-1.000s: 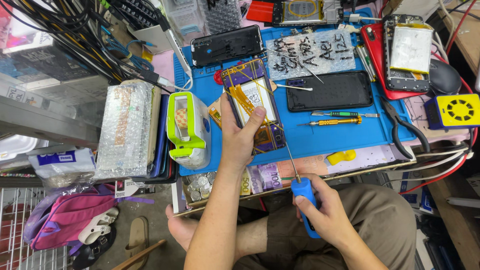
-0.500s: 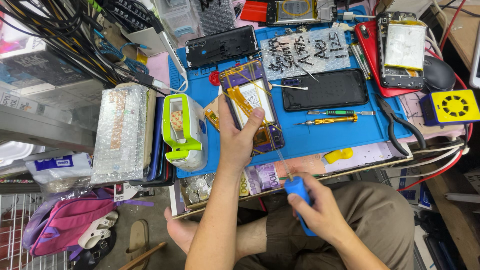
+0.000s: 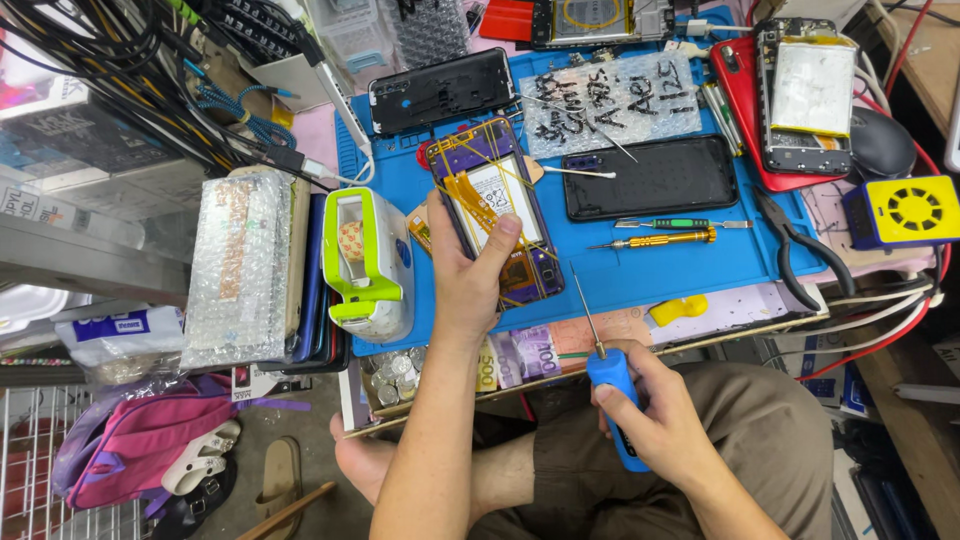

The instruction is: The person disassembles a mobile phone using a screwdriver, removing screws and prying at the internal battery and frame.

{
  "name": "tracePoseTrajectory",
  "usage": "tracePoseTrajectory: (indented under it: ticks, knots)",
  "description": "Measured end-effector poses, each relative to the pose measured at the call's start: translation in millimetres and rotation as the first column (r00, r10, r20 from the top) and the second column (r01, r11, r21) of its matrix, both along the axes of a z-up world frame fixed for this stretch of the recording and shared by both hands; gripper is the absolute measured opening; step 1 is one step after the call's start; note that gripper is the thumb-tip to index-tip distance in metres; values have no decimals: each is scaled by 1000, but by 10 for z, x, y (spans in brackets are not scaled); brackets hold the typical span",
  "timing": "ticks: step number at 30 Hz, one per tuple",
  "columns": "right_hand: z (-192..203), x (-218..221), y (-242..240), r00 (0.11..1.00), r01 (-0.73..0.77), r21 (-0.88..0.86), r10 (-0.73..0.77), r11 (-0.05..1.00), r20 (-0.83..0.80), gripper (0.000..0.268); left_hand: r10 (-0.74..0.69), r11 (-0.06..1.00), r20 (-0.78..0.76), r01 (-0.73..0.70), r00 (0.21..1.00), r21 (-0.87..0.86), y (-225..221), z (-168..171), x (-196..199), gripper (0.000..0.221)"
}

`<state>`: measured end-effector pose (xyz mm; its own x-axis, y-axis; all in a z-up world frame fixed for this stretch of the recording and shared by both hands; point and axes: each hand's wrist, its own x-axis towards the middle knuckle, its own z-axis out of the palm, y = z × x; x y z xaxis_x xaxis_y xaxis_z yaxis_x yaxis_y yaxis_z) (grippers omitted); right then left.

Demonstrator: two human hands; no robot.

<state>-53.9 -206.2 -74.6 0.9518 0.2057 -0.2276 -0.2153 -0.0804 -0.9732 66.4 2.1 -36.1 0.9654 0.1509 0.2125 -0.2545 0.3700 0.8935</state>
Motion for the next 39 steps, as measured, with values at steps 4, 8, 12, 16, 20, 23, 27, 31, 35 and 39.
tracePoseTrajectory:
  ticks: [4, 8, 12, 16, 20, 23, 27, 31, 35, 39]
  knots:
    - [14, 0, 23, 999, -21, -53, 19, 998, -26, 36, 23, 999, 21, -24, 999, 45, -25, 12, 0, 54]
    - [16, 13, 31, 998, -28, -30, 26, 999, -61, 33, -10, 999, 34, 9, 999, 38, -28, 20, 1, 51]
    - [14, 24, 36, 997, -20, -9, 19, 1000, -74, 33, -5, 998, 46, 2, 999, 60, -23, 17, -5, 51]
    - [25, 41, 55, 995, -15, 40, 19, 999, -99, 34, 4, 997, 31, -6, 1000, 74, -22, 31, -11, 50]
    - [31, 57, 60, 995, -15, 58, 21, 998, -102, 38, 13, 997, 22, -15, 1000, 72, -23, 48, -9, 51]
    - [7, 73, 60, 995, -17, 80, 24, 997, -94, 38, 30, 983, 82, -44, 996, 177, -24, 37, -33, 51]
    - [-29, 120, 53, 996, -20, 85, 27, 996, -83, 36, 32, 995, 29, -35, 999, 99, -23, 26, -35, 51]
    - [-15, 91, 2, 998, 44, 133, -38, 990, -45, 31, 44, 997, 37, -46, 998, 57, -25, 11, -14, 51]
    - [-1, 40, -9, 1000, 7, 22, -7, 1000, -21, 38, 44, 999, 9, -44, 999, 17, -27, -22, -10, 54]
    - [9, 56, 1, 998, -34, 31, 36, 999, -58, 37, 25, 999, 9, -26, 1000, 25, -29, -11, -17, 54]
